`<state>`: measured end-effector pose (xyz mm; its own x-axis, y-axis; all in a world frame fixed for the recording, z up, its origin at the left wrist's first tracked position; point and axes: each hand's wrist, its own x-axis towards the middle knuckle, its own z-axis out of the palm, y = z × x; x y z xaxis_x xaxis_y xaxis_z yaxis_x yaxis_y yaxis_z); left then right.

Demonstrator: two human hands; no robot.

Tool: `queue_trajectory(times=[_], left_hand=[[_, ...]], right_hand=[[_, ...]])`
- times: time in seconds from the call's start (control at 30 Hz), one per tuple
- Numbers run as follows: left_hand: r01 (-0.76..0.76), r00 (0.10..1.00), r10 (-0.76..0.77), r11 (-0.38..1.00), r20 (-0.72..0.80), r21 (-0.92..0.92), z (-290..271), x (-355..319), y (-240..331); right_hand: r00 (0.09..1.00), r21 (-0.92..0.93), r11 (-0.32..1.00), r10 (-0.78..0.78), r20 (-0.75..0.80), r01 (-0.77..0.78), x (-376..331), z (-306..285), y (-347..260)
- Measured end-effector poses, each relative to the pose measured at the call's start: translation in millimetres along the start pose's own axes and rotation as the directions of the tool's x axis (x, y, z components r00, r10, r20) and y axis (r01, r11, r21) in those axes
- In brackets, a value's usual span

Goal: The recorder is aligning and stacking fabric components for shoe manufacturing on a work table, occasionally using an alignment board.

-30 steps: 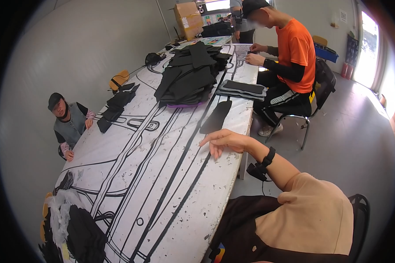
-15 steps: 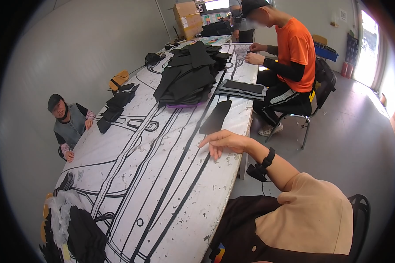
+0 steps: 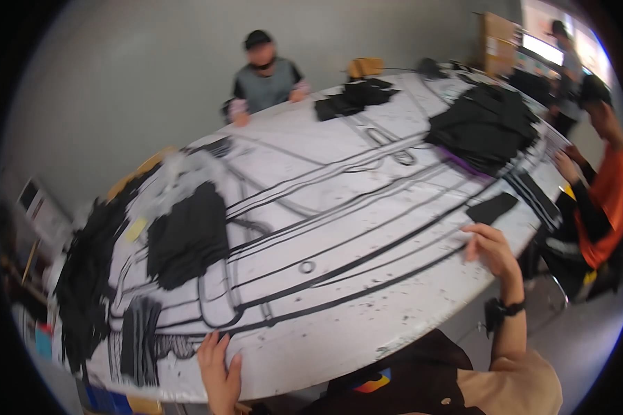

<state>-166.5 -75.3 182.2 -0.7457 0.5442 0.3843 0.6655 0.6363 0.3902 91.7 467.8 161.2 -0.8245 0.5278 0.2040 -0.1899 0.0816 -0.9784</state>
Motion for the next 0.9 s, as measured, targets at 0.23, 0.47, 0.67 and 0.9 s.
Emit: queue_trajectory(times=[0.23, 0.47, 0.67, 0.9], left_hand=[[0.119, 0.988, -0.12, 0.993, -0.097, -0.007, -12, -20, 3], [-0.024, 0.996, 0.026, 0.999, -0.09, 0.027, -4, -10, -5], [0.037, 0.992, -0.032, 0.999, -0.126, 0.04, -6, -26, -5], [0.008, 0.991, -0.005, 1.0, -0.131, 0.018, -1, -22, -10]], right_hand=[[0.995, -0.043, 0.995, 0.091, -0.038, -0.093, 25, 7, 22], [0.993, -0.091, 0.995, -0.048, -0.109, 0.038, 12, -64, 73], [0.996, -0.01, 0.997, 0.073, 0.052, -0.072, 19, -18, 21], [0.995, 0.053, 0.998, 0.01, 0.101, -0.016, 17, -14, 14]])
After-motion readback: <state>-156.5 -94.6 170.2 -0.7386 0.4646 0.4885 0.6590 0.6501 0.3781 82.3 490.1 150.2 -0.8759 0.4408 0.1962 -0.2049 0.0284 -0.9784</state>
